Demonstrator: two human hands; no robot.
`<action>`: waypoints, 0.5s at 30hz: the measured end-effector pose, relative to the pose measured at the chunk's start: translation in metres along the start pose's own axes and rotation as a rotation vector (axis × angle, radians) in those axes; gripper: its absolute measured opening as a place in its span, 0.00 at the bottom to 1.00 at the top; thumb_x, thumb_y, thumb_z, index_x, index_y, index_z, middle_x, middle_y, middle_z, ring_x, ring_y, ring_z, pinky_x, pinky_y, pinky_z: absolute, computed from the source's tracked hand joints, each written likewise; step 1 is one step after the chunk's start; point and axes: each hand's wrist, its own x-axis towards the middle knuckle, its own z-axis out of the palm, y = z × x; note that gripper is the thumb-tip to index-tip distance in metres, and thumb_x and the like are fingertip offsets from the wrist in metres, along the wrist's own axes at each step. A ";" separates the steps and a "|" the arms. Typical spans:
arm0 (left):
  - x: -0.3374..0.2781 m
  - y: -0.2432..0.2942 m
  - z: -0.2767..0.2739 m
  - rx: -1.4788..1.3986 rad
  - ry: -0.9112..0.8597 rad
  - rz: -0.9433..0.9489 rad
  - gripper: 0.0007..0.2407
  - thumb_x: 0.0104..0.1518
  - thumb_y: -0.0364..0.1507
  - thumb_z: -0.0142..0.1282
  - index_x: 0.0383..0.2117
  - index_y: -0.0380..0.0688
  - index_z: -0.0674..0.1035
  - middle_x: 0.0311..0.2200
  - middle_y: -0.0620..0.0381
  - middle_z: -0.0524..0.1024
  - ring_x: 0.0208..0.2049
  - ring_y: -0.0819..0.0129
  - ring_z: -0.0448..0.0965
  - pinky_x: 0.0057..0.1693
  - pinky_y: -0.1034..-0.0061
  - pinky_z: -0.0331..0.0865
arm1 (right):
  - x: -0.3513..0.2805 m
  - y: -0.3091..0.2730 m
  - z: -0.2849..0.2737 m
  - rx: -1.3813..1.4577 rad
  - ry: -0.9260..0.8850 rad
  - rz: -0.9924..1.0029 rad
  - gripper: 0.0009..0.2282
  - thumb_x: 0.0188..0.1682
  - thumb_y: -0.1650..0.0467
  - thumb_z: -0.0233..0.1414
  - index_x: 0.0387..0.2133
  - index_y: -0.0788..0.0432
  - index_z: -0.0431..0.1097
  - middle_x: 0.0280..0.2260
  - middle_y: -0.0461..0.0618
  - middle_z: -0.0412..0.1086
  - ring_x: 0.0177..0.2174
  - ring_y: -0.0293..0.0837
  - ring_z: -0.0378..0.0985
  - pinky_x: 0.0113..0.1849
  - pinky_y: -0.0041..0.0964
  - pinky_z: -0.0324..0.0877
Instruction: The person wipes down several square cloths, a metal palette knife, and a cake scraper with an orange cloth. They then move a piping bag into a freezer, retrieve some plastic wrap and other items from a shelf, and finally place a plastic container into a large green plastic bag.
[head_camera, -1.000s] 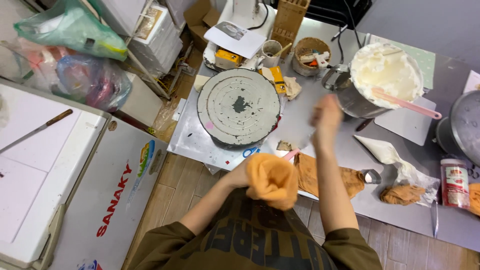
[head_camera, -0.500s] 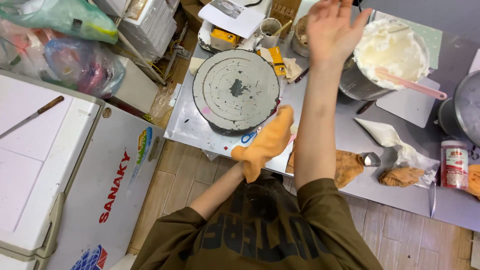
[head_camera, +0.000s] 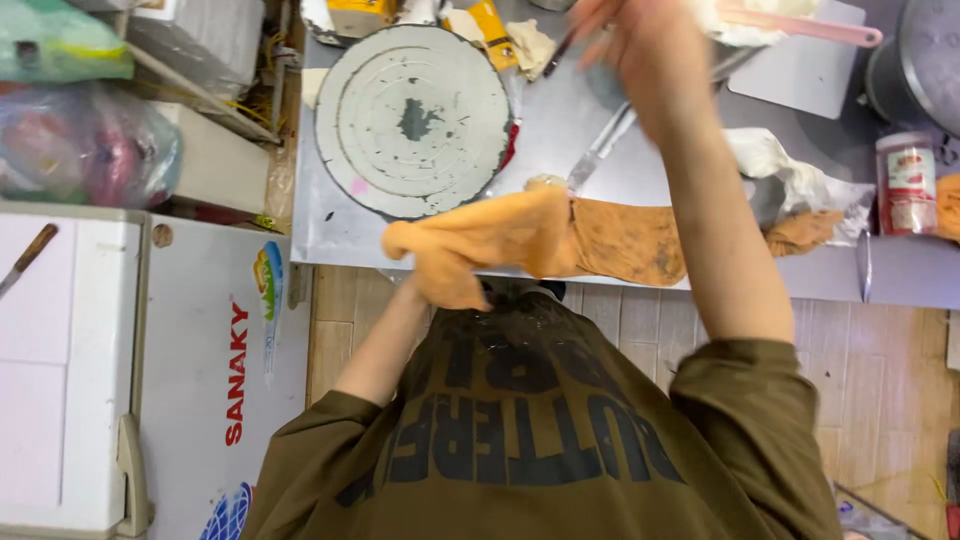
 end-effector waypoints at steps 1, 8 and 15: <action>-0.001 0.002 -0.008 -0.081 0.051 0.032 0.24 0.60 0.38 0.53 0.60 0.39 0.69 0.58 0.52 0.72 0.57 0.67 0.73 0.62 0.70 0.68 | -0.024 0.000 0.010 -0.132 -0.127 0.031 0.27 0.59 0.51 0.51 0.55 0.62 0.64 0.54 0.54 0.68 0.55 0.46 0.72 0.55 0.44 0.73; 0.006 0.023 -0.004 -0.296 0.159 0.215 0.25 0.61 0.41 0.50 0.63 0.41 0.67 0.60 0.53 0.70 0.59 0.67 0.72 0.63 0.69 0.67 | -0.154 0.147 0.028 0.421 -0.202 0.984 0.42 0.48 0.45 0.46 0.69 0.57 0.45 0.70 0.55 0.46 0.67 0.50 0.52 0.64 0.50 0.51; 0.012 0.039 0.049 0.072 -0.169 0.160 0.27 0.62 0.43 0.47 0.65 0.42 0.65 0.63 0.54 0.68 0.61 0.67 0.71 0.63 0.68 0.66 | -0.225 0.113 0.001 0.333 -0.328 0.635 0.33 0.50 0.58 0.61 0.62 0.70 0.62 0.59 0.59 0.67 0.58 0.49 0.69 0.58 0.47 0.64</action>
